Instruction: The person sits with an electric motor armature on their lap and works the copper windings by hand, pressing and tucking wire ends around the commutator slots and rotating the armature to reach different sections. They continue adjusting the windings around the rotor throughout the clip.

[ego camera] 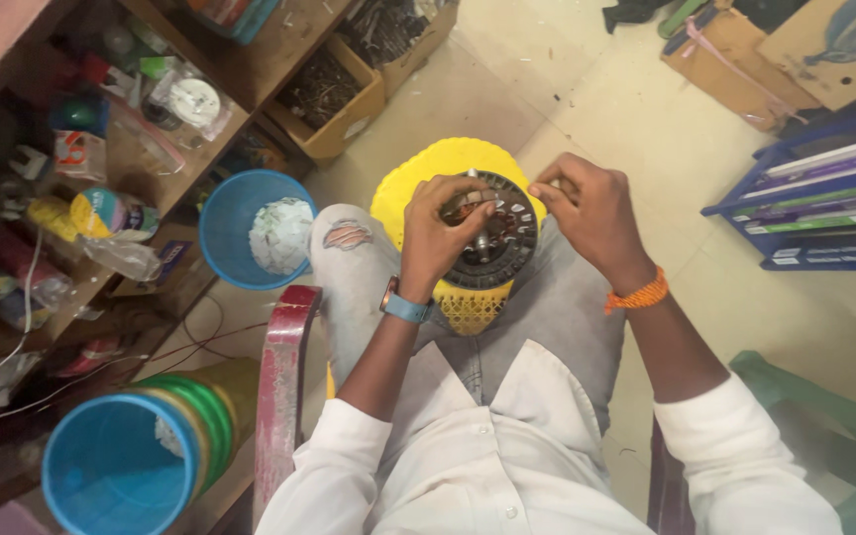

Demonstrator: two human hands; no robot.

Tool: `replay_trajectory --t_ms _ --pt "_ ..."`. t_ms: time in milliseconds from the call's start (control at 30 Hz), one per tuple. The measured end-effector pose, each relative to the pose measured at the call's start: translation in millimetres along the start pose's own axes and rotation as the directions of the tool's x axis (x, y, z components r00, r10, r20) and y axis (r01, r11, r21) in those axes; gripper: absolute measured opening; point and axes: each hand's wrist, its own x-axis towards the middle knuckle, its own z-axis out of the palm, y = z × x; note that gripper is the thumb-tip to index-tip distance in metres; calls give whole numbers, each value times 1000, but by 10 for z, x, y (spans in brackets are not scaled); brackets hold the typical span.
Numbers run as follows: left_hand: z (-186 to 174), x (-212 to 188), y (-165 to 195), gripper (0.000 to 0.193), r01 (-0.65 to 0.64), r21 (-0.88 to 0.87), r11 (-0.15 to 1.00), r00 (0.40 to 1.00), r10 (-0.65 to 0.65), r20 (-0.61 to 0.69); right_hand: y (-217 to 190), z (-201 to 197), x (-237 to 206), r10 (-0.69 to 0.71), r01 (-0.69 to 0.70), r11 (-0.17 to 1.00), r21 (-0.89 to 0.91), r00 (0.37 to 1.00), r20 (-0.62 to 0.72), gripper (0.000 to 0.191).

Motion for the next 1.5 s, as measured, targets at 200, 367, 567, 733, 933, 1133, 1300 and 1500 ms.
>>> replay_trajectory --t_ms 200,367,567,733,933,1133,1300,1500 --pt "125 -91 90 25 -76 58 995 985 84 -153 53 117 298 -118 118 993 3 992 31 19" --pt "168 -120 21 25 -20 90 996 992 31 -119 96 232 541 27 1 993 -115 970 243 16" --pt "-135 206 -292 40 563 -517 645 825 -397 403 68 341 848 84 -16 991 -132 841 535 12" --pt "-212 461 -395 65 701 -587 404 710 -323 626 -58 360 951 69 32 983 -179 846 528 18" --pt "-123 453 -372 79 646 -704 296 761 -173 625 -212 348 841 78 0 976 -219 934 348 17" --pt "-158 448 -469 59 602 -729 326 770 2 637 -332 288 341 18 5 995 -97 972 233 19" --pt "-138 493 -513 22 609 -684 402 740 24 673 -391 442 -98 188 -188 982 -20 959 212 16" --pt "-175 421 -487 23 562 -680 470 773 -6 635 -230 501 -305 -9 1 993 116 998 63 15"
